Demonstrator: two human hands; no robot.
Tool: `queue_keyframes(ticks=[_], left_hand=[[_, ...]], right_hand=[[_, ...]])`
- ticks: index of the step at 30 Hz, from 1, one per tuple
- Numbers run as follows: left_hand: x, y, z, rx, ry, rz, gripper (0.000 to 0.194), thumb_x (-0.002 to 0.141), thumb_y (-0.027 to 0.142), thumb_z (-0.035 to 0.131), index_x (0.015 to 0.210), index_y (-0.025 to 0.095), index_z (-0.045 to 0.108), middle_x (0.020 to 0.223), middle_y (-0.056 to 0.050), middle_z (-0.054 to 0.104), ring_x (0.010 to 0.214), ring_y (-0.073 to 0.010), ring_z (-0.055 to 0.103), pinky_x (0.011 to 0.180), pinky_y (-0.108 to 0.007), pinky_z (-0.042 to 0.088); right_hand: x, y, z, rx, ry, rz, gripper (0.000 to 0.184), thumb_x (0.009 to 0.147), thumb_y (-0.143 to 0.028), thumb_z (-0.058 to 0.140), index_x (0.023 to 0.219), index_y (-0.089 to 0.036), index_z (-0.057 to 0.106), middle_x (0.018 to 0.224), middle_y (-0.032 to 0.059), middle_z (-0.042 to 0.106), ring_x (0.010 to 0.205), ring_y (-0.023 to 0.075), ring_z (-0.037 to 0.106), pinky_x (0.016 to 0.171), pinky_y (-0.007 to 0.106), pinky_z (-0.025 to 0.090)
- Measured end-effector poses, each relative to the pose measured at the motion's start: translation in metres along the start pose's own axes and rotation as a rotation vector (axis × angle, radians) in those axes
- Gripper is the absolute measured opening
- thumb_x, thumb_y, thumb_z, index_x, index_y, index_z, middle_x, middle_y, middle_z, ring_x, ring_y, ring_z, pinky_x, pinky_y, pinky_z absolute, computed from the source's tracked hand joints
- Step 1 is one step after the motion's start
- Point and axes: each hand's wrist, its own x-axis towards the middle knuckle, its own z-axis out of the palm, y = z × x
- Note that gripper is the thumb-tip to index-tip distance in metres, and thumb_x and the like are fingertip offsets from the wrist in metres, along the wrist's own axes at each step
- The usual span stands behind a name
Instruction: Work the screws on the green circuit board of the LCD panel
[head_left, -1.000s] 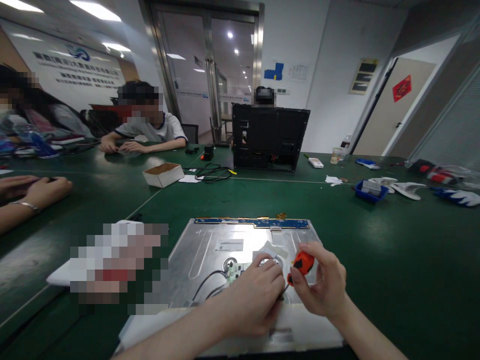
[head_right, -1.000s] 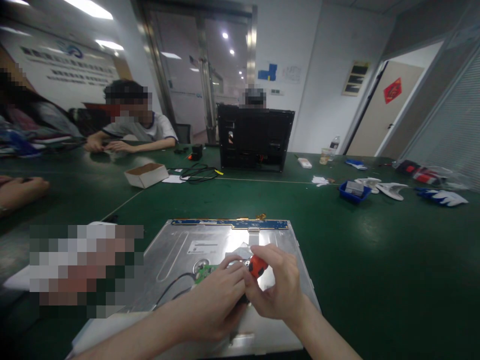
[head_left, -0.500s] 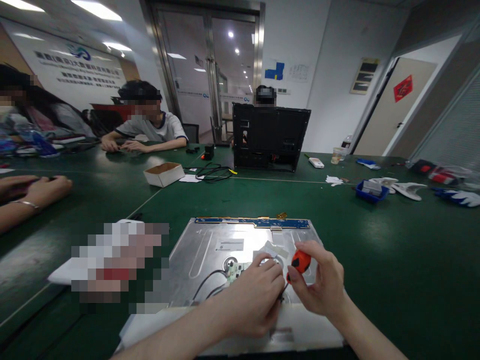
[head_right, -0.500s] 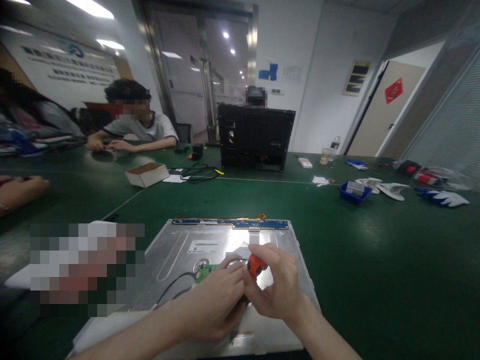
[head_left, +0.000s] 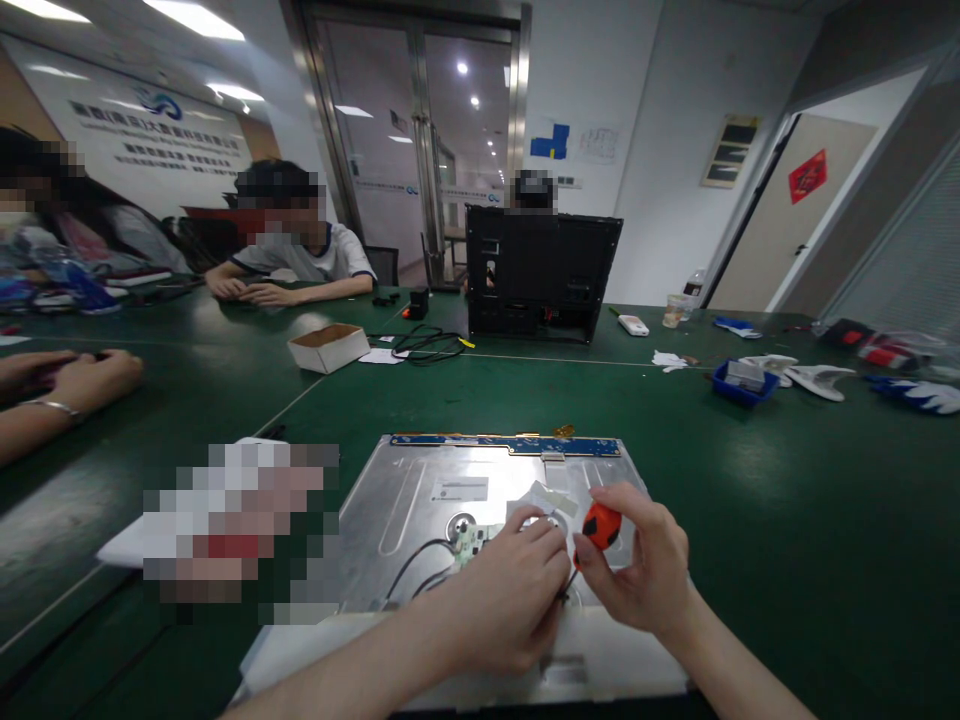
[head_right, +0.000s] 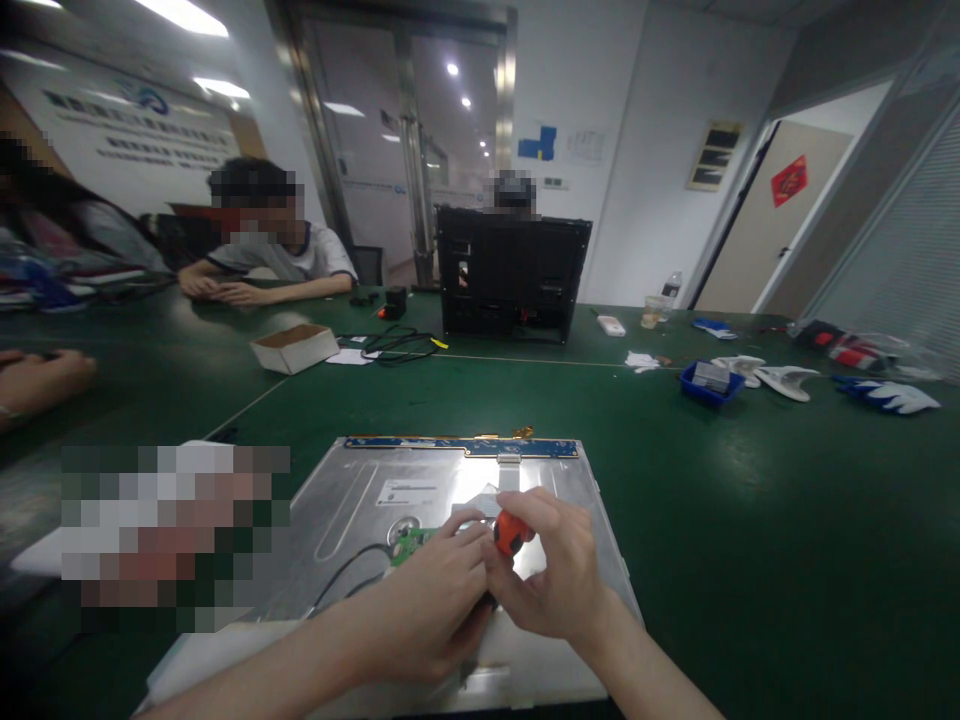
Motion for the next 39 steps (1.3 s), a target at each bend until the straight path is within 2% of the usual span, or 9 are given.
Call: queue_keyframes(ticks=[8,14,20,26,32,39], left_hand=[[0.0,-0.0011,0.0018,-0.013,-0.007,0.0,0.02,0.086,0.02,0.06,0.105,0.018,0.062,0.11,-0.01,0.068,0.107,-0.0297,0.061,0.109,-0.049,0.037],[0.0002,-0.0011,0.0018,-0.014,-0.012,-0.011,0.017,0.087,0.021,0.06,0.102,0.017,0.063,0.111,-0.011,0.069,0.108,-0.0301,0.061,0.11,-0.049,0.036],[0.0008,-0.0018,0.0036,-0.025,-0.011,-0.013,0.011,0.088,0.02,0.06,0.098,0.018,0.064,0.107,-0.01,0.069,0.106,-0.029,0.061,0.111,-0.048,0.035],[0.0014,-0.0002,0.0076,0.029,0.014,-0.016,0.011,0.088,0.019,0.061,0.097,0.016,0.064,0.104,-0.01,0.07,0.104,-0.0288,0.061,0.109,-0.047,0.037],[0.0017,-0.0004,0.008,0.063,0.04,-0.016,0.007,0.088,0.02,0.062,0.093,0.017,0.064,0.101,-0.008,0.069,0.1,-0.0271,0.061,0.108,-0.046,0.037],[0.0007,-0.0004,0.0094,0.073,0.064,-0.002,0.005,0.092,0.021,0.061,0.092,0.017,0.064,0.099,-0.008,0.069,0.097,-0.0262,0.061,0.103,-0.045,0.04]], right_hand=[[0.0003,0.0018,-0.0001,-0.006,0.004,-0.012,0.033,0.092,-0.019,0.06,0.124,-0.02,0.053,0.066,-0.0041,0.062,0.05,0.0142,0.06,0.045,0.024,0.05],[0.0037,-0.001,-0.0025,-0.037,-0.022,-0.026,0.038,0.091,-0.018,0.06,0.128,-0.021,0.057,0.079,0.0029,0.072,0.063,0.0179,0.069,0.051,0.026,0.057],[0.0031,-0.001,-0.0031,-0.025,-0.02,-0.039,0.042,0.091,-0.016,0.06,0.133,-0.019,0.056,0.084,0.0051,0.075,0.068,0.0196,0.073,0.055,0.028,0.06],[0.0034,-0.0023,-0.0037,-0.024,-0.038,-0.031,0.042,0.089,-0.014,0.056,0.131,-0.018,0.056,0.079,0.0038,0.073,0.066,0.0194,0.072,0.054,0.027,0.06],[0.0,-0.0018,-0.007,-0.021,-0.044,-0.014,0.049,0.086,-0.015,0.053,0.135,-0.016,0.054,0.093,0.0079,0.077,0.073,0.0207,0.076,0.059,0.029,0.062],[0.0007,-0.0025,-0.0069,-0.012,-0.057,0.001,0.049,0.086,-0.015,0.052,0.135,-0.018,0.054,0.086,0.0053,0.076,0.068,0.0202,0.074,0.057,0.029,0.061]])
